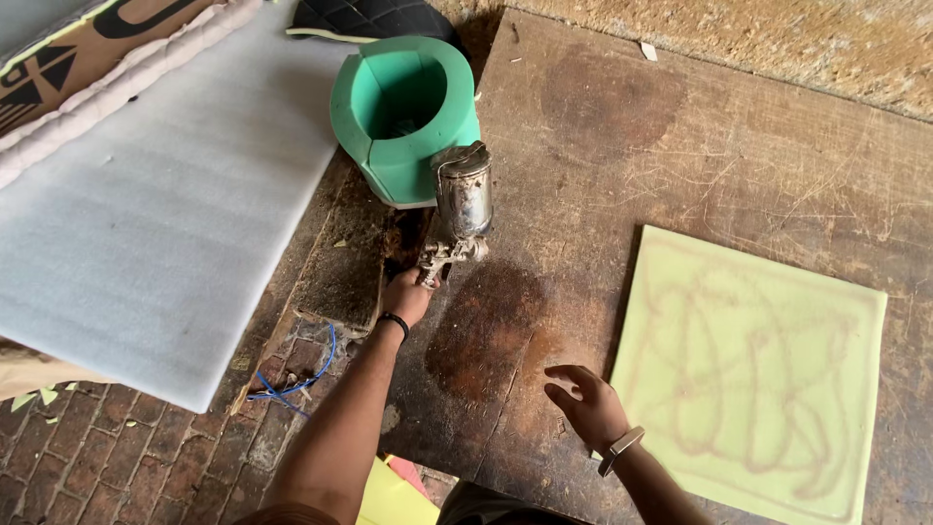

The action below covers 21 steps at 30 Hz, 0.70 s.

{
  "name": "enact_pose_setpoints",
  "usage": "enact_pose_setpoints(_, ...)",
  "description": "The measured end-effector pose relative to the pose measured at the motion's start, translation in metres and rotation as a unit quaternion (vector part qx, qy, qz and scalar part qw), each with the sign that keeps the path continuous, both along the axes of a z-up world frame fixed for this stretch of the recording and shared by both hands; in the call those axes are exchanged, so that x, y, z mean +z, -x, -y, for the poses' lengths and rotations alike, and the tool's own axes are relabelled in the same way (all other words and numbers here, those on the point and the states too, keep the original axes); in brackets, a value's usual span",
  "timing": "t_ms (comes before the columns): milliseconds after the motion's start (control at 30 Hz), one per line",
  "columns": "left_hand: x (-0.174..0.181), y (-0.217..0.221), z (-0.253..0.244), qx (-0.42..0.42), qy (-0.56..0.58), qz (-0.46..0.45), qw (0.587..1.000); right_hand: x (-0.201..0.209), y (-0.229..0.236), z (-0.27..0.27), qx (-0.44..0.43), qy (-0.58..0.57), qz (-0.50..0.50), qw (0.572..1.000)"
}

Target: The person uses a spray gun to apply adhesive to a light green foam sheet, then places a black fabric sheet over it and smooths it down. The person repeats the process on another foam sheet, covering it with black fabric.

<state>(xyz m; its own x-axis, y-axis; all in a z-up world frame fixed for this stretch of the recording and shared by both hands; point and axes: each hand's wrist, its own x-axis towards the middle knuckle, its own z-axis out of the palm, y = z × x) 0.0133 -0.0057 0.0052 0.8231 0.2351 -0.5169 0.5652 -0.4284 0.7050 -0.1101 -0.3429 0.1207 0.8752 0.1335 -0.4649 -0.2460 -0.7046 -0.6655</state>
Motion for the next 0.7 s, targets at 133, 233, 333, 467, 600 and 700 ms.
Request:
enact_pose_setpoints(133,0.008,0.001,0.005,0.030,-0.009,-0.005,0.999,-0.011,0.010,0.008,-0.039,-0.009,-0.007,0.999)
enact_pose_setpoints(233,0.011,0.001,0.006,-0.002,-0.080,0.043,0.996,-0.015,0.013,0.013,-0.060,-0.017,-0.033,0.998)
enact_pose_setpoints(333,0.019,0.005,0.003,-0.039,-0.157,0.122,0.979,-0.017,0.015,0.022,-0.071,-0.036,-0.039,0.996)
enact_pose_setpoints(467,0.043,0.027,0.016,0.001,-0.218,0.240,0.946,-0.016,0.024,0.053,-0.109,-0.007,-0.032,0.994)
enact_pose_setpoints(600,0.063,0.056,0.079,-0.013,-0.123,0.295,0.947,-0.015,0.048,0.105,-0.231,-0.002,0.037,0.972)
enact_pose_setpoints(700,0.055,0.080,0.154,-0.172,0.017,0.205,0.963,-0.019,0.076,0.157,-0.345,0.032,0.079,0.935)
